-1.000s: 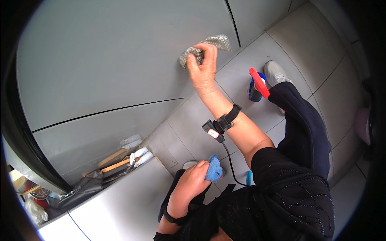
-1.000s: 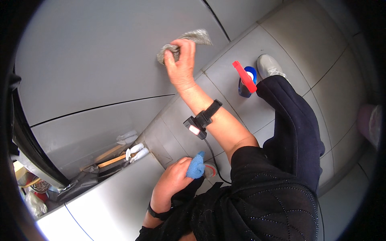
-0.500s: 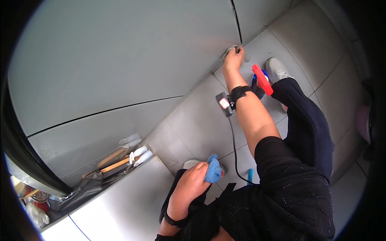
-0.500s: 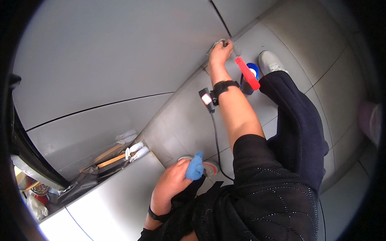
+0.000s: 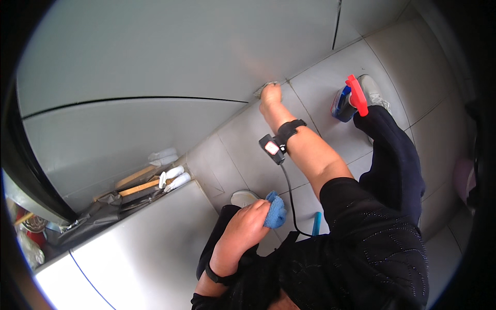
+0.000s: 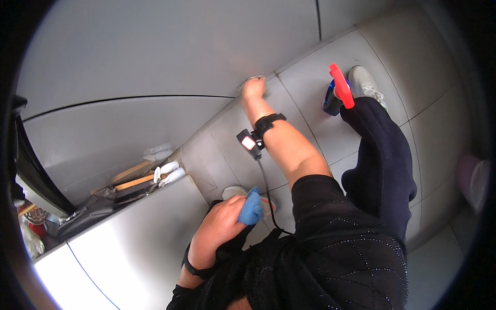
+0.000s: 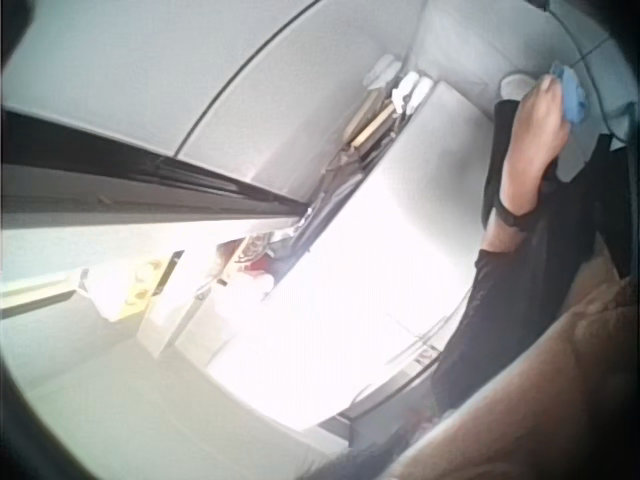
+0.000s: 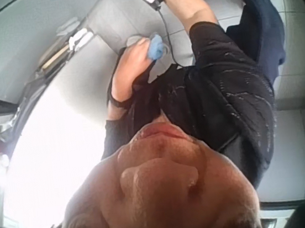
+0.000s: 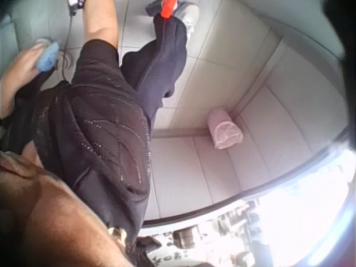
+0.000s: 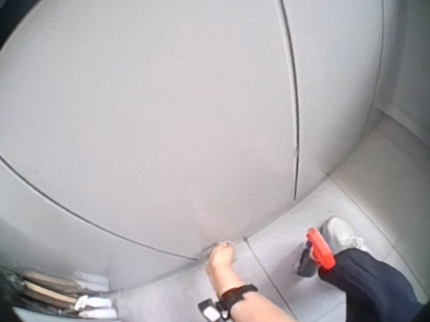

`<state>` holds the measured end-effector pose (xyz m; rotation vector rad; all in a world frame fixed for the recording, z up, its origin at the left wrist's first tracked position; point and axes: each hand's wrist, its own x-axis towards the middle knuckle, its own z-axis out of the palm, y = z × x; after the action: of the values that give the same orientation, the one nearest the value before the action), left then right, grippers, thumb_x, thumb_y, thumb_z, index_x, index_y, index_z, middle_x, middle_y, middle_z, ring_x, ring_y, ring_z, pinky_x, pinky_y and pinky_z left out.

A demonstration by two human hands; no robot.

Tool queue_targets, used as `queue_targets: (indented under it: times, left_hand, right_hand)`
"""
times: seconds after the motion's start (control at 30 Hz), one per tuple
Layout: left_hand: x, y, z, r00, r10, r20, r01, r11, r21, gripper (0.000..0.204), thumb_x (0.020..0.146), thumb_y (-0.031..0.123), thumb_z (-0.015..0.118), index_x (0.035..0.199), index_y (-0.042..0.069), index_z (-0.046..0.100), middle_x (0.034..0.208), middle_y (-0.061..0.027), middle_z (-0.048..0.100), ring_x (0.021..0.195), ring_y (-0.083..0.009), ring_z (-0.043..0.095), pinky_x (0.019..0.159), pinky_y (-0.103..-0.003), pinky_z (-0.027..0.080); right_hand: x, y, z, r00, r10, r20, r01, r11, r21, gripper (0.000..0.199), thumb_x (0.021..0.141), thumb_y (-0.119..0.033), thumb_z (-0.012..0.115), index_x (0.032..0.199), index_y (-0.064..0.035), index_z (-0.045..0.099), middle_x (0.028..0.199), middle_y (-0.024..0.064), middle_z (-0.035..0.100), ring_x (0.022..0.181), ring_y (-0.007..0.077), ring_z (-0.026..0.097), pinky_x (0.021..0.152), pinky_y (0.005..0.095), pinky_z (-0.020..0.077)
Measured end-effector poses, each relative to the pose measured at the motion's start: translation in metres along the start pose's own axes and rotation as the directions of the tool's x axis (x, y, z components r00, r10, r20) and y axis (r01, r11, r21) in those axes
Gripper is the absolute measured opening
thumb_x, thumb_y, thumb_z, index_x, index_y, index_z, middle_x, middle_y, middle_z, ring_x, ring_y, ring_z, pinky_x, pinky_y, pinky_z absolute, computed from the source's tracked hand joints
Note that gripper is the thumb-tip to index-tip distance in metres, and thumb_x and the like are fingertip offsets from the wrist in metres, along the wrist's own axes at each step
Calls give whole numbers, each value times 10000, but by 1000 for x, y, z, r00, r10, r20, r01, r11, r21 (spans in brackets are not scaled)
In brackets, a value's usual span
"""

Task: The person wipes the front surfaces of grey kitchen cabinets using a grey cloth held in the right hand. They move from the upper section down to the lower doors, repeatedly rubbing the same areas while holding a blue cloth in the left hand.

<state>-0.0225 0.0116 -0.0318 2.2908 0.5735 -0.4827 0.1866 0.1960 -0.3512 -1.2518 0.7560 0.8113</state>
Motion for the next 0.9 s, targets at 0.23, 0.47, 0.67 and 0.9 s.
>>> queue_targets:
  times: [0.23,0.47,0.67,0.9]
  left_hand:
    - [-10,2,1,1000,-15,25,14,999,30,305,691,19,654,982,21,564,945,-150,588,855,-370,597,744,-424,498]
    - [-20,14,-5,997,62,-53,-59,996,69,256,685,15,636,931,39,569,915,-136,590,873,-358,603,744,-437,503]
    - [-42,17,-4,999,51,-7,-50,994,94,170,717,53,609,887,37,607,930,-162,623,917,-371,610,792,-434,510]
    - [-60,1,-6,988,105,-110,-97,992,76,182,705,62,613,885,53,637,909,-163,653,904,-370,620,772,-435,508]
  right_hand:
    - [-59,27,6,941,218,260,-133,942,-308,200,932,-152,442,1005,-45,595,976,71,588,886,206,567,772,357,480]
    - [-142,-51,0,932,128,338,-168,982,91,131,909,-14,446,907,-2,577,894,109,566,743,225,547,682,357,491]
    - [-226,-129,-8,829,-78,554,111,993,-27,68,887,-25,553,937,16,575,865,94,584,722,198,564,652,316,491]
    - [-335,-234,-12,239,-727,643,828,499,256,277,887,-2,522,1162,10,551,1041,104,638,937,184,611,828,300,499]
